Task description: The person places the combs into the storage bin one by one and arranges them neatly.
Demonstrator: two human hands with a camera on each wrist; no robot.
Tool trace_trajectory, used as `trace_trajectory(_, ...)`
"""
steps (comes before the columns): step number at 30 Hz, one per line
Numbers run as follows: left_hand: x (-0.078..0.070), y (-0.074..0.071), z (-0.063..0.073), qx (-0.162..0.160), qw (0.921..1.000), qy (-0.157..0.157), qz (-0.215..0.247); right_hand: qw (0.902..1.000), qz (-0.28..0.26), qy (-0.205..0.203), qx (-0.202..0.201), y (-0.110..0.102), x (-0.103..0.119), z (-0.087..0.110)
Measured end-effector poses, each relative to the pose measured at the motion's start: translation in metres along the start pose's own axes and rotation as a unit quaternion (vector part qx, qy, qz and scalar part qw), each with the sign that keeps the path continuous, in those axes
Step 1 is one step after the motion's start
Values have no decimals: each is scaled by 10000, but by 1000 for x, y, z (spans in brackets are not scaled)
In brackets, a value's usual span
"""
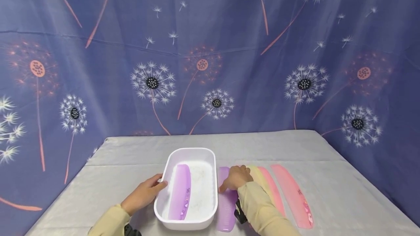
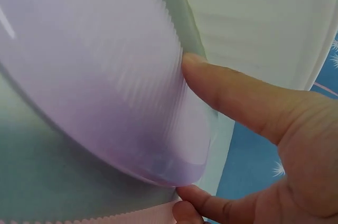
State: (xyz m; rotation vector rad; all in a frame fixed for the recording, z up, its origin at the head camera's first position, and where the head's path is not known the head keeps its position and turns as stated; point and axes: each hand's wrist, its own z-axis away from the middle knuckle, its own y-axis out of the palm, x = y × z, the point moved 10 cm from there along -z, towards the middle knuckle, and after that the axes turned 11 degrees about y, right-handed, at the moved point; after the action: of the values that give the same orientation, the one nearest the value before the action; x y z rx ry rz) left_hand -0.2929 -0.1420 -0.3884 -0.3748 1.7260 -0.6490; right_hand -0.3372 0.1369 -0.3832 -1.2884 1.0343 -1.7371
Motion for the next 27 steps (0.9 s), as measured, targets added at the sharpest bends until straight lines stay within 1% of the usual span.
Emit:
trace_trajectory(5, -1, 0, 0, -17, 10000, 7, -15, 9999, -76, 146, 11, 2, -7, -4)
trace_trajectory(11, -1, -1, 1, -27, 10000, -18, -61, 9996, -34, 270, 91, 4, -10, -8)
trace_trajectory(17, 0, 1, 0, 5, 10000, -40, -12, 9996, -89, 236, 136, 3, -11, -7)
trace_trajectory(22, 2, 1, 0, 35, 10000, -35, -9, 9989, -457, 81, 70, 0, -11, -3)
trace_trajectory(27, 3, 1, -1, 43, 10000, -25, -59, 9943, -1057, -71, -106, -5, -11, -1)
